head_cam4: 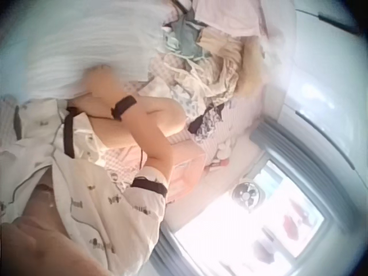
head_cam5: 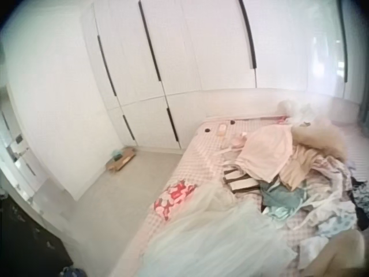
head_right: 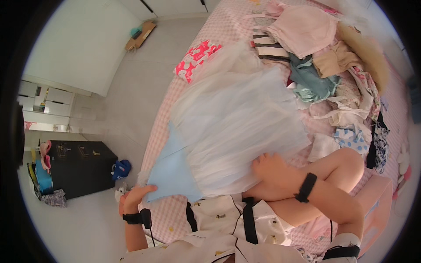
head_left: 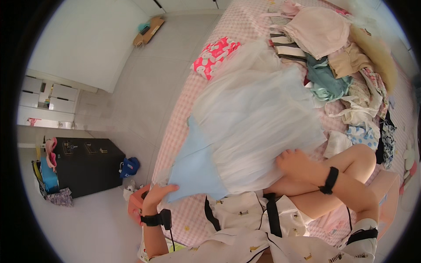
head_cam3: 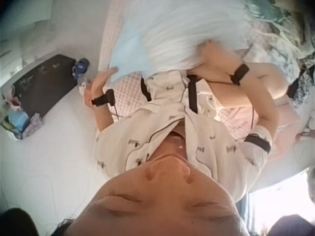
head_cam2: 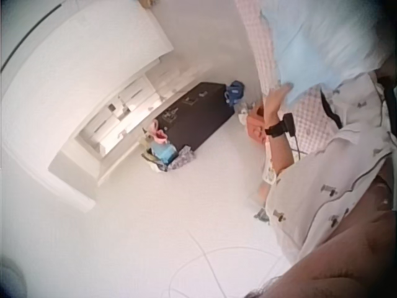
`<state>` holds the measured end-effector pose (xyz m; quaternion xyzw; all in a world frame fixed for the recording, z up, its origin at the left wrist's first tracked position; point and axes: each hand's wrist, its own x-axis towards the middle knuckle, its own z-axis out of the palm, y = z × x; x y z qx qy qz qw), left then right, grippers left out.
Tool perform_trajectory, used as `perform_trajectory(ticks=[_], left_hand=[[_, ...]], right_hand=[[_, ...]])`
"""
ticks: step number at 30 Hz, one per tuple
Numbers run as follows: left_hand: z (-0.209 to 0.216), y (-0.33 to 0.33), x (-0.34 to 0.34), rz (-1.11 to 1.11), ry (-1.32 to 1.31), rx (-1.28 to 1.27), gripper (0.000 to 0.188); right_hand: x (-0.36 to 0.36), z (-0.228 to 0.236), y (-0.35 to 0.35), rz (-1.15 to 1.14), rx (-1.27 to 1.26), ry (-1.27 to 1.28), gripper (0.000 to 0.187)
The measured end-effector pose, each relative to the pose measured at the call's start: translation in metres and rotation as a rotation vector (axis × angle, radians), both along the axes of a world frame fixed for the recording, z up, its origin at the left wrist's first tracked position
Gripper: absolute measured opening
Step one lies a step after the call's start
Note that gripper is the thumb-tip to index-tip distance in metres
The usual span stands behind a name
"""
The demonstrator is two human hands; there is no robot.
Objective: Folding various items of small clothing on a bed and placing them into a pink storage bin.
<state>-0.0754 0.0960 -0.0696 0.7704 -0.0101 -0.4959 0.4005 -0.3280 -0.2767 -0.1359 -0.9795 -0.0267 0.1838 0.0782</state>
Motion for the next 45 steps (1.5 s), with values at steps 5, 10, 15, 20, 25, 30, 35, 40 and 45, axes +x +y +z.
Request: perform_trajectory(ticks=[5, 10, 15, 20, 25, 30, 35, 40, 45], left_hand=[[-0.001, -0.002, -0.004, -0.007, 0.105, -0.11, 0.058], [-0.029, 0.015, -0.011, -0.018, 0.105, -0.164, 0.058], [-0.033, 0.014, -0.024, 0.007, 0.087, -0.206, 0.064], [-0.032, 0.008, -0.026, 0.127, 0.074, -0.198, 0.059], [-0.04, 0.003, -0.022, 0.168, 0.094, -0.182, 0.05], [-0.038, -0.001, -0.015, 0.165, 0.042, -0.255, 0.048], [0.014, -0.01, -0.009, 0.417, -0.112, -0.389, 0.049], [0.037, 0.011, -0.024, 0.462, -0.134, -0.43, 0.048], [0.008, 0.031, -0.025, -0.117, 0.232, 0.158, 0.035]], right_hand=[[0.034, -0.045, -0.014, 0.12, -0.297, 0.117, 0.036], [0.045, -0.078, -0.021, 0.212, -0.382, 0.153, 0.044], [0.057, -0.06, -0.028, 0.274, -0.337, 0.273, 0.036], [0.054, -0.055, -0.049, 0.045, -0.273, 0.204, 0.025], [0.043, -0.058, -0.064, -0.002, -0.482, -0.131, 0.015], [0.058, -0.042, -0.095, -0.081, -0.167, 0.149, 0.012], [0.064, 0.065, -0.124, -0.053, -0.032, -0.313, 0.01], [0.017, 0.159, -0.108, -0.172, -0.07, -0.366, 0.015], [-0.046, 0.114, -0.07, -0.036, 0.036, 0.089, 0.01]])
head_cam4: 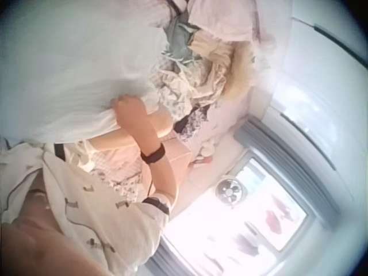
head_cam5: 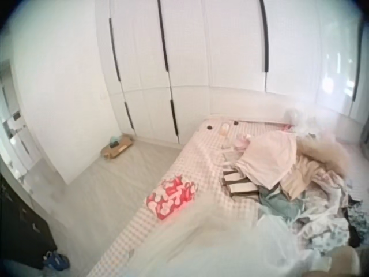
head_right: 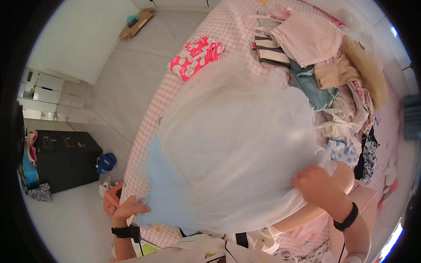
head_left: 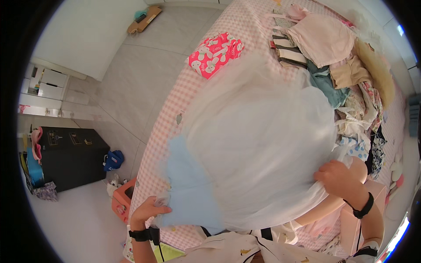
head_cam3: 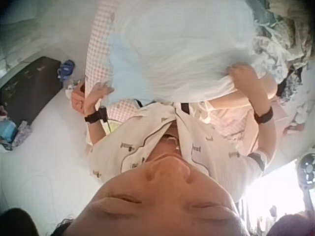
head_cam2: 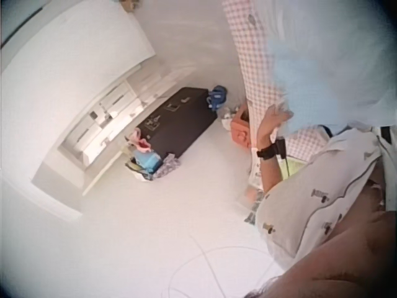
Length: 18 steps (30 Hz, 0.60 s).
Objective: Folding various items of small clothing on a bed and placing them into a pink storage bin.
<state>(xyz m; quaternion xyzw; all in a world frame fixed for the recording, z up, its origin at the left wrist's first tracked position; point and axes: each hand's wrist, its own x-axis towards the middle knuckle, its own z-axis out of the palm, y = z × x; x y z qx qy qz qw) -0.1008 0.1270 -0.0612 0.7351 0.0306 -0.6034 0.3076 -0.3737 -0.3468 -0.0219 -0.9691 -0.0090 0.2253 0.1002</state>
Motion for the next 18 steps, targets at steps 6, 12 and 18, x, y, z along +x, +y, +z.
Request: perform_trajectory(ticks=[6, 12, 18], left_hand=[[0.0, -0.007, -0.007, 0.244, -0.066, -0.065, 0.05], [-0.003, -0.004, 0.008, 0.352, -0.149, -0.338, 0.054], [-0.08, 0.036, 0.026, 0.84, 0.328, -0.766, 0.037]], right_hand=[[0.017, -0.008, 0.005, 0.011, -0.002, 0.162, 0.008], [0.057, -0.044, -0.037, -0.192, 0.234, 0.226, 0.023], [0.111, -0.097, -0.048, -0.389, -0.081, -0.014, 0.027]])
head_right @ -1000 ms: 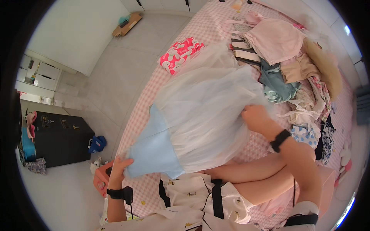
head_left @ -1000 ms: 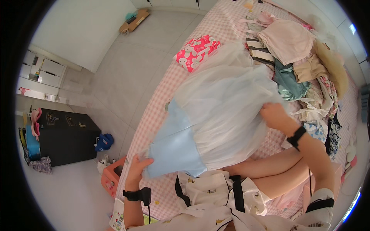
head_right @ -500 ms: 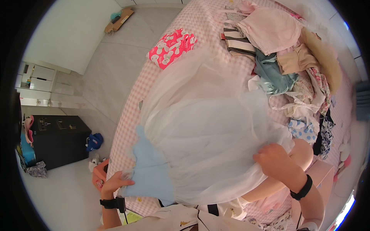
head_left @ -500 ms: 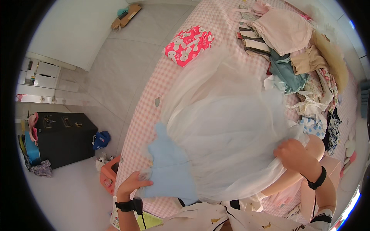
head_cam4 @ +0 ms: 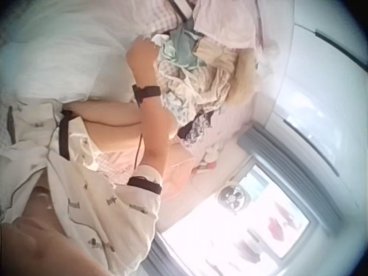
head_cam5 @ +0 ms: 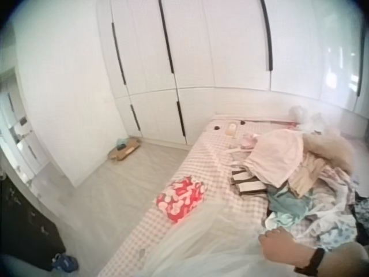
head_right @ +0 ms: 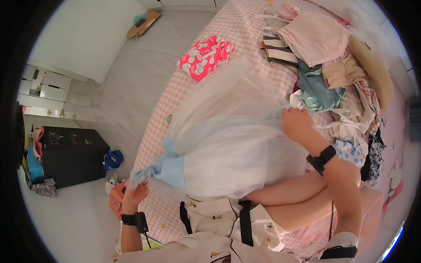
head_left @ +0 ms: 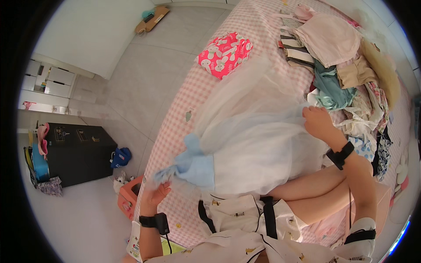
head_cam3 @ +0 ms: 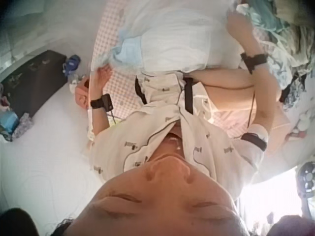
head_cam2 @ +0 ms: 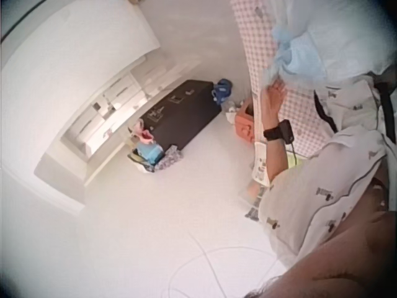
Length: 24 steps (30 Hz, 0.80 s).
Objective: Folding various items of small clothing on a bed and placing them into a pink storage bin.
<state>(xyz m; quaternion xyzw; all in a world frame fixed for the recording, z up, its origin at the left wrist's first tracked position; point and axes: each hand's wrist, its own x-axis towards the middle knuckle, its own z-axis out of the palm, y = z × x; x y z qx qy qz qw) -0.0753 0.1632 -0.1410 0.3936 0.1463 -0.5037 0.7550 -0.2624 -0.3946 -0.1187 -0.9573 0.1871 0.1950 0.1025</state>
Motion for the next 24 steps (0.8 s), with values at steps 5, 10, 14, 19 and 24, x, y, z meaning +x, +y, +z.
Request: perform_trajectory(ticks=[5, 10, 14, 19, 24], left_hand=[[0.045, -0.058, -0.012, -0.205, -0.008, 0.432, 0.038], [-0.009, -0.034, -0.014, -0.43, -0.403, 0.864, 0.03], [0.005, -0.068, -0.015, -0.682, -0.854, 1.194, 0.029], [0.047, -0.12, -0.005, -0.299, -1.59, 0.992, 0.04], [0.098, -0.233, -0.022, -0.423, -1.439, 0.587, 0.033]], right_hand=[[0.041, 0.012, 0.049, 0.073, 0.208, -0.487, 0.039], [0.028, -0.024, 0.1, 0.21, 0.394, -0.5, 0.051], [0.024, -0.026, 0.101, -0.02, 0.777, -0.178, 0.053], [0.016, -0.039, 0.005, -0.478, 0.672, -0.541, 0.041], [-0.021, -0.098, -0.054, -0.75, 0.51, -0.562, 0.044]])
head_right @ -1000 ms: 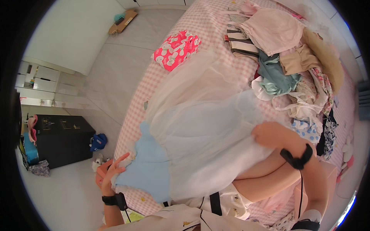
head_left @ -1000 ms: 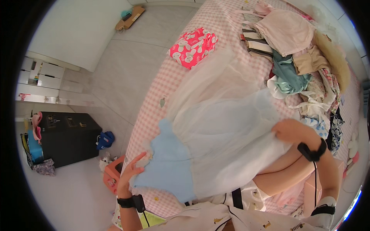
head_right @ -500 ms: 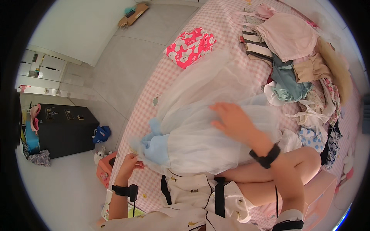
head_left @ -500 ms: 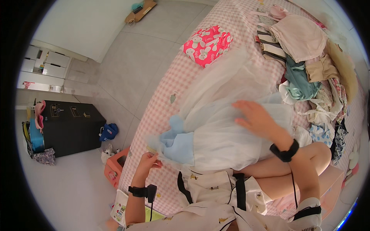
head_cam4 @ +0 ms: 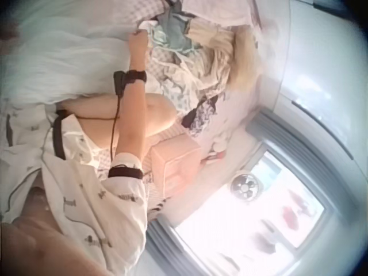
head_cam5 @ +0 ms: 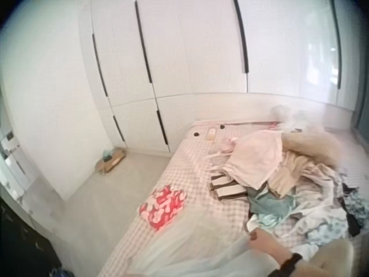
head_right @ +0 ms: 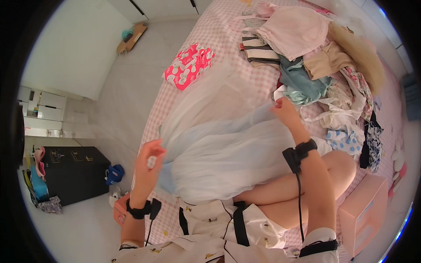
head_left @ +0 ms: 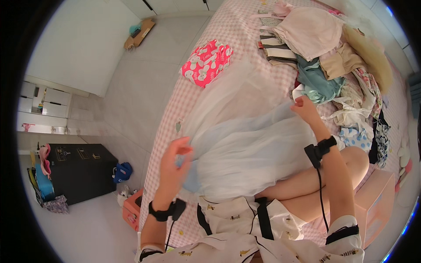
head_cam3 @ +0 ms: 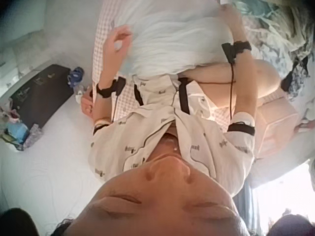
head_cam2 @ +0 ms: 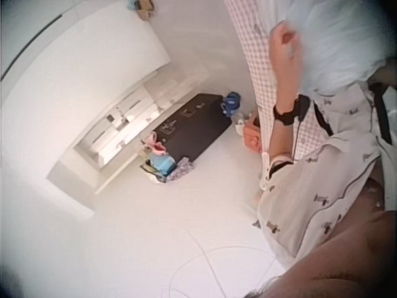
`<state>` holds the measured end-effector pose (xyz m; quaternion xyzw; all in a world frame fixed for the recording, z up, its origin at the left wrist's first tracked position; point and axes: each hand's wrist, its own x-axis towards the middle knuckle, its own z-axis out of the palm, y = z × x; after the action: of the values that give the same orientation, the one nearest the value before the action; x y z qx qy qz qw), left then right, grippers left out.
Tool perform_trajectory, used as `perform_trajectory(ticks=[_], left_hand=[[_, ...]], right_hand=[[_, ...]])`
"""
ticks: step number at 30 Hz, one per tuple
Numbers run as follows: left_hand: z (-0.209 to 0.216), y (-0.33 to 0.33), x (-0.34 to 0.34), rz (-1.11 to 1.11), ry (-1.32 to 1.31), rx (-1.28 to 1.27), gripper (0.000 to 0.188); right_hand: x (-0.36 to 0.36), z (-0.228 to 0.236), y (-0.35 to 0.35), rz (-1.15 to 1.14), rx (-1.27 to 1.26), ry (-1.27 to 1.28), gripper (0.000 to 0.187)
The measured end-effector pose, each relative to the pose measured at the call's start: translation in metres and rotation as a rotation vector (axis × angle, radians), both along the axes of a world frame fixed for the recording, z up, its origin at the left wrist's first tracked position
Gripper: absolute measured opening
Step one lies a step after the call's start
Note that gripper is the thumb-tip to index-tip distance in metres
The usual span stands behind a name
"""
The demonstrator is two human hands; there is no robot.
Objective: Folding various items of small clothing on a bed and placing them into a pink storage bin.
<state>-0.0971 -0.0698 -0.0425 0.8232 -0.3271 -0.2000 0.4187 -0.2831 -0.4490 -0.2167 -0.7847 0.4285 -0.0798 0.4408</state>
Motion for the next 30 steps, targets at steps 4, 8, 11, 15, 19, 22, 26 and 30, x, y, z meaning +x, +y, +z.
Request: perform_trajectory(ticks=[4, 8, 11, 15, 19, 22, 26, 30], left_hand=[[-0.012, -0.079, -0.03, -0.3, 0.228, -0.148, 0.029], [-0.058, -0.143, -0.048, -0.283, 0.685, -0.252, 0.027], [-0.084, -0.166, -0.056, -0.171, 1.074, -0.302, 0.03], [-0.133, -0.16, -0.055, -0.011, 1.194, -0.254, 0.033], [-0.153, -0.146, -0.042, -0.037, 1.194, -0.176, 0.024], [-0.149, -0.149, -0.047, 0.036, 1.114, -0.323, 0.01], [-0.147, -0.149, -0.051, 0.139, 1.09, -0.464, 0.008], [-0.145, -0.147, -0.051, 0.137, 1.121, -0.505, 0.009]], right_hand=[[0.007, 0.003, 0.019, 0.033, -0.087, 0.114, 0.039], [0.011, 0.037, 0.028, 0.041, -0.09, 0.011, 0.026], [0.009, 0.065, 0.057, 0.157, -0.011, -0.209, 0.018], [-0.001, 0.073, 0.109, 0.659, 0.087, -0.401, 0.014], [-0.005, 0.068, 0.124, 0.809, -0.017, -0.393, 0.017], [0.001, 0.074, 0.106, 0.716, 0.261, -0.186, 0.022], [0.011, 0.078, 0.088, 0.228, -0.031, -0.259, 0.018], [0.011, 0.07, 0.085, 0.338, -0.286, -0.305, 0.015]])
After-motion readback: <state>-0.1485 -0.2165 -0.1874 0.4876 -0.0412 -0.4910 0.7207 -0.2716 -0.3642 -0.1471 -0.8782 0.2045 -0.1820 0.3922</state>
